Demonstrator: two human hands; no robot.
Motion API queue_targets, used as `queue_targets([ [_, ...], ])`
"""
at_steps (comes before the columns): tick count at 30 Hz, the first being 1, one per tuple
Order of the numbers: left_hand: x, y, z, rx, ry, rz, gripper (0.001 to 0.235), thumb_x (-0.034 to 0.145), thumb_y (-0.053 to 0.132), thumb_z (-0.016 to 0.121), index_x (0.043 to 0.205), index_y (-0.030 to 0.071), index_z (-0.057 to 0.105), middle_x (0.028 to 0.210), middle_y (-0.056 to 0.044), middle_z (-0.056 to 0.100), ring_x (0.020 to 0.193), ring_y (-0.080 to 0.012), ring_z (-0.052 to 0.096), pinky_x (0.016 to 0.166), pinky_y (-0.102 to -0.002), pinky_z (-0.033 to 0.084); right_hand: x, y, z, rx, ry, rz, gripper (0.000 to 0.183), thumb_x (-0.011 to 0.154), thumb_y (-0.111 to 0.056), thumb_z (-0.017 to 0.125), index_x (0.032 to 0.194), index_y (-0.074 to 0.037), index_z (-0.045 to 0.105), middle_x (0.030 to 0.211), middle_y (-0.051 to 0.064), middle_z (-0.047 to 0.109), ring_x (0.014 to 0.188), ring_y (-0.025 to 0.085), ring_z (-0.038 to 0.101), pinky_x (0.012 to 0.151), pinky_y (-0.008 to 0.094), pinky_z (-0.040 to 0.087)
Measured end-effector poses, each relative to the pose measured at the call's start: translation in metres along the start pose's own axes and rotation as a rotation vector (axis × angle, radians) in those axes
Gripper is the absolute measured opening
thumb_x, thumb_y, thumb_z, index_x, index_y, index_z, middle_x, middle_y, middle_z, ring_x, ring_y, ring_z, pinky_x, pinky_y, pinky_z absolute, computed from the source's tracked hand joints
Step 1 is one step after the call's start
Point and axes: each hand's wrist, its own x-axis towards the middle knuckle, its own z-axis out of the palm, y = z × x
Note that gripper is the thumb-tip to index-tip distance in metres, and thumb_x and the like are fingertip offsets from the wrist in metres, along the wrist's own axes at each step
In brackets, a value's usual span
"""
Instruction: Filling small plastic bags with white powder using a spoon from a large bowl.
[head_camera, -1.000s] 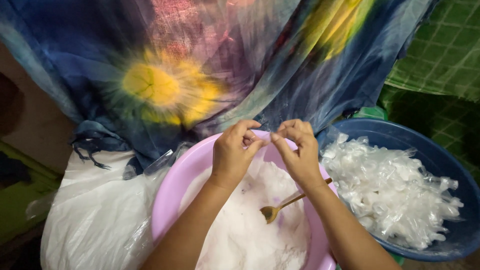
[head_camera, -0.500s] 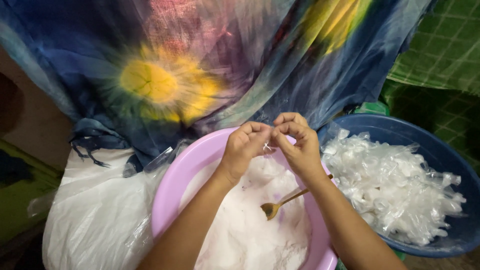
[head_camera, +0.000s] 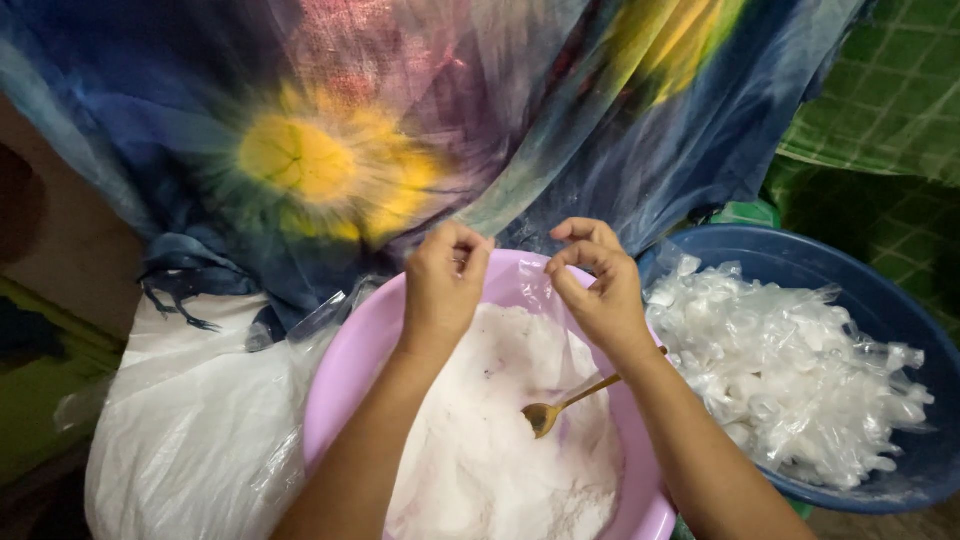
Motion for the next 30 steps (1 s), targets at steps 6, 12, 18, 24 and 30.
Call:
queue_targets([
  [6,-0.015,-0.025,0.023,-0.699,-0.446,-0.33,0.047,0.084,0.012,0.081,0.127,0.002,0.064,0.107,-0.011,0.076,0.095,-0.0183,0.073,0.083,-0.033,0.062,0.0,-0.005,0.0,0.275,-0.029,0.094,0.009,0.088,-0.005,0.07,0.079,-0.001,0.07,0.127,0.018,0.064,0.122,0.03,0.06,0.107,0.043,0.043],
  [12,-0.033,0.033,0.021,-0.817,-0.662,-0.434,0.043,0.076,0.012,0.091,0.114,0.008,0.071,0.101,0.0,0.075,0.092,-0.0072,0.072,0.087,-0.024,0.06,0.002,-0.005,-0.004,0.569,-0.063,0.203,0.013,0.087,-0.009,0.067,0.077,-0.002,0.067,0.142,0.019,0.057,0.133,0.026,0.052,0.107,0.036,0.042],
  [18,-0.018,0.002,0.02,-0.722,-0.511,-0.418,0.022,0.086,0.017,0.085,0.097,0.006,0.07,0.081,0.001,0.067,0.076,-0.0048,0.066,0.07,-0.019,0.055,0.005,-0.004,-0.008,0.61,-0.018,0.182,0.015,0.088,-0.01,0.067,0.077,-0.001,0.065,0.144,0.02,0.056,0.135,0.026,0.05,0.108,0.037,0.042],
  [24,-0.013,0.02,0.003,-0.725,-0.578,-0.421,0.027,0.09,0.031,0.082,0.095,0.006,0.073,0.07,0.002,0.063,0.057,-0.0002,0.055,0.05,-0.015,0.047,0.005,-0.002,-0.013,0.53,-0.046,0.17,0.017,0.091,-0.012,0.068,0.079,0.0,0.065,0.144,0.021,0.054,0.137,0.029,0.049,0.108,0.042,0.041],
  [30,-0.011,-0.004,-0.004,-0.759,-0.622,-0.447,0.059,0.105,0.059,0.044,0.107,0.005,0.07,0.069,0.002,0.054,0.052,0.0022,0.038,0.045,-0.013,0.029,0.0,-0.012,-0.06,-0.554,-0.434,-0.076,0.029,0.085,-0.025,0.078,0.104,-0.004,0.075,0.109,0.022,0.069,0.113,0.043,0.062,0.095,0.055,0.049],
])
